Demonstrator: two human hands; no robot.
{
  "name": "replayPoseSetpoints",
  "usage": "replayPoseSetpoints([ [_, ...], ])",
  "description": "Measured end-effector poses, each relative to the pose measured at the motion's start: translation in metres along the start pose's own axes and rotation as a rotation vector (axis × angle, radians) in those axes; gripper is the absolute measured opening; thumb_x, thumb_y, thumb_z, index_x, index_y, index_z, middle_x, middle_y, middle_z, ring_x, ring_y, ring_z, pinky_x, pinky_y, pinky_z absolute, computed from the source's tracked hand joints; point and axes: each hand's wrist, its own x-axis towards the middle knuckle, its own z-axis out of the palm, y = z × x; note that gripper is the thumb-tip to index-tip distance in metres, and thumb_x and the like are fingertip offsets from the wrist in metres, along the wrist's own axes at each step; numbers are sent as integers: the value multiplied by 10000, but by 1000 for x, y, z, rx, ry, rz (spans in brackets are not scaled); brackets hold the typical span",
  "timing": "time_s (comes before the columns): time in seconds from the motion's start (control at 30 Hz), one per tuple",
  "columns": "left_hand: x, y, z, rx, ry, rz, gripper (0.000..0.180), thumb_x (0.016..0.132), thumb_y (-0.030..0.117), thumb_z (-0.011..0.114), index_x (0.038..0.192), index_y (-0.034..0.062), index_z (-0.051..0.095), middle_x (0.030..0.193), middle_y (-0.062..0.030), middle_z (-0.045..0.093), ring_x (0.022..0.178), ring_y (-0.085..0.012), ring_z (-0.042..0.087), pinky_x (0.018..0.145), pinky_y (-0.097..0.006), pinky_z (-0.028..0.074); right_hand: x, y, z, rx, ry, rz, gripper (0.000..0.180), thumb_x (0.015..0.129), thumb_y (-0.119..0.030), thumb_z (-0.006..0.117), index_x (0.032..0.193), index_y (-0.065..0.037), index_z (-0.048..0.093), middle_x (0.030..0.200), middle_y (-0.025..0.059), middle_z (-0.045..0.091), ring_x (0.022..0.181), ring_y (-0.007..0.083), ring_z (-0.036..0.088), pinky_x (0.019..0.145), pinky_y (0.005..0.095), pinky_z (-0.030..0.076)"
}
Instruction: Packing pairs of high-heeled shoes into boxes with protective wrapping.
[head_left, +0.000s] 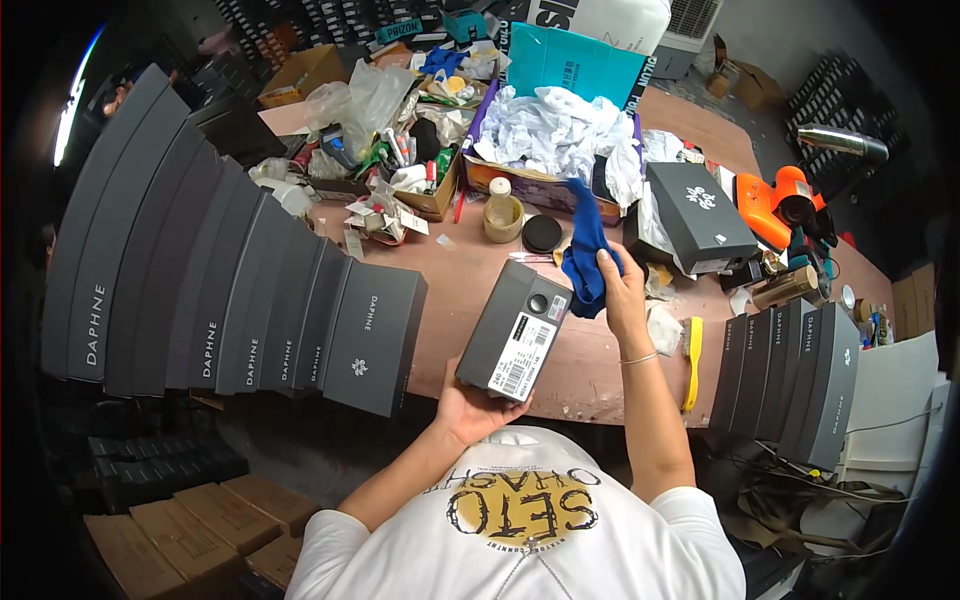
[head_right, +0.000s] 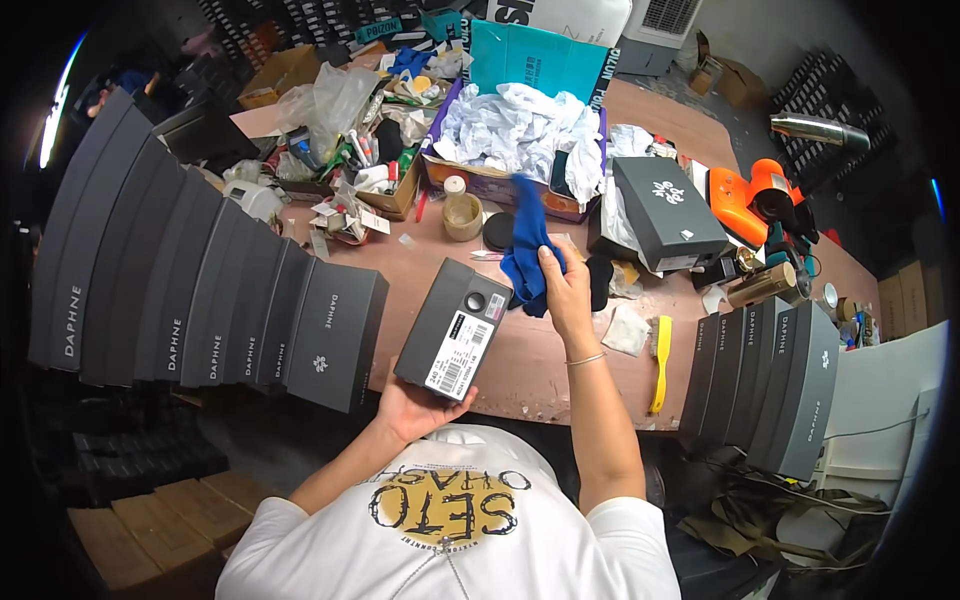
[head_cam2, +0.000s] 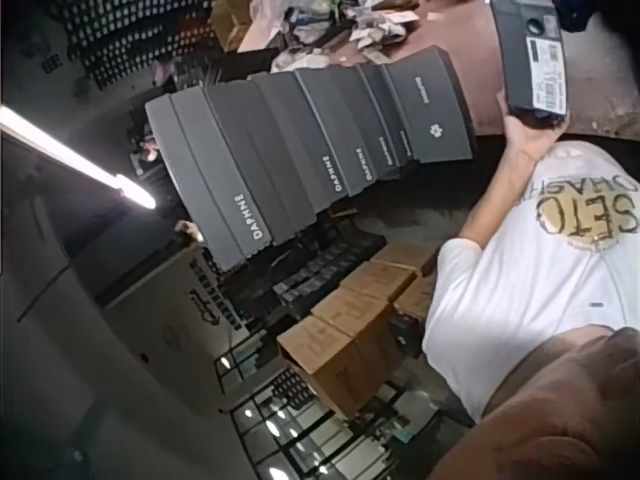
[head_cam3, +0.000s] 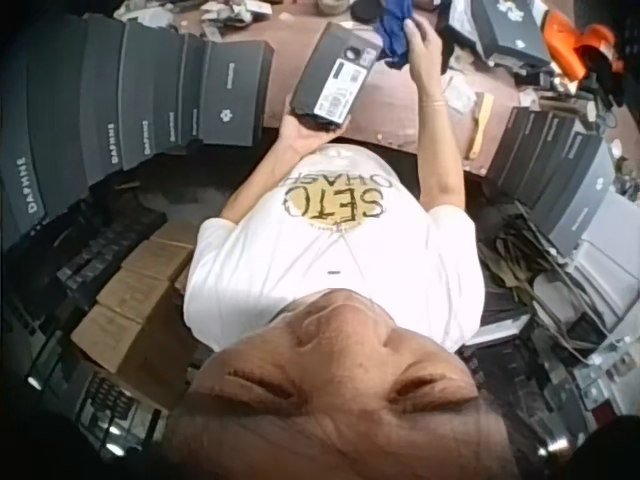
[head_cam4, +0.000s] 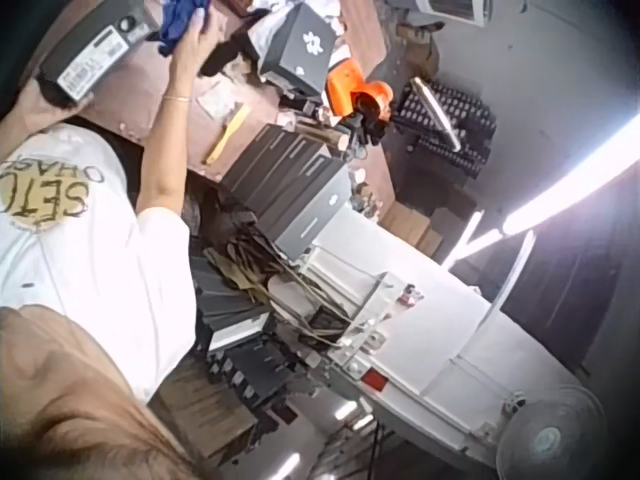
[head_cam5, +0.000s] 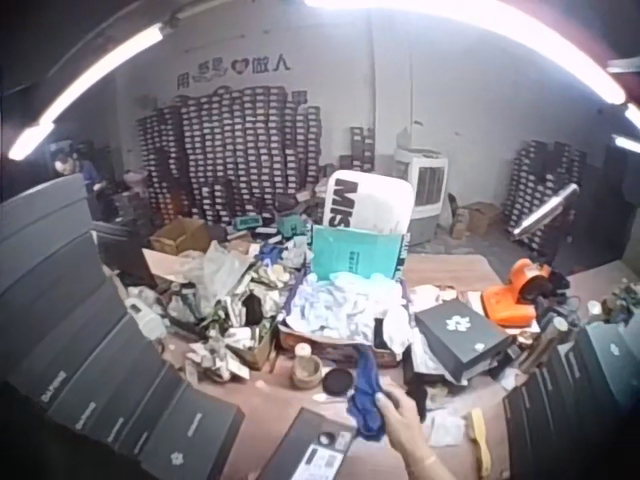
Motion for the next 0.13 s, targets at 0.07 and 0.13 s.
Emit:
replayPoseSetpoints([
  [0.07,-2,0,-6,-1,-5,-47,675,844,571,477,1329,101,475,1306,-145,499,1130,-355,503,952,-516,436,-3,55,7,-243,75,35,433,946,-301,533,1238,19,521,1110,110,615,1020,179,587,892,312,458],
  [0.13,-7,4,-13,-3,7,-45,681,845,576,476,1335,103,471,1311,-145,495,1131,-360,502,954,-513,436,-3,90,35,219,-107,264,467,944,-332,521,1265,7,513,1177,108,587,1080,180,557,950,315,417],
])
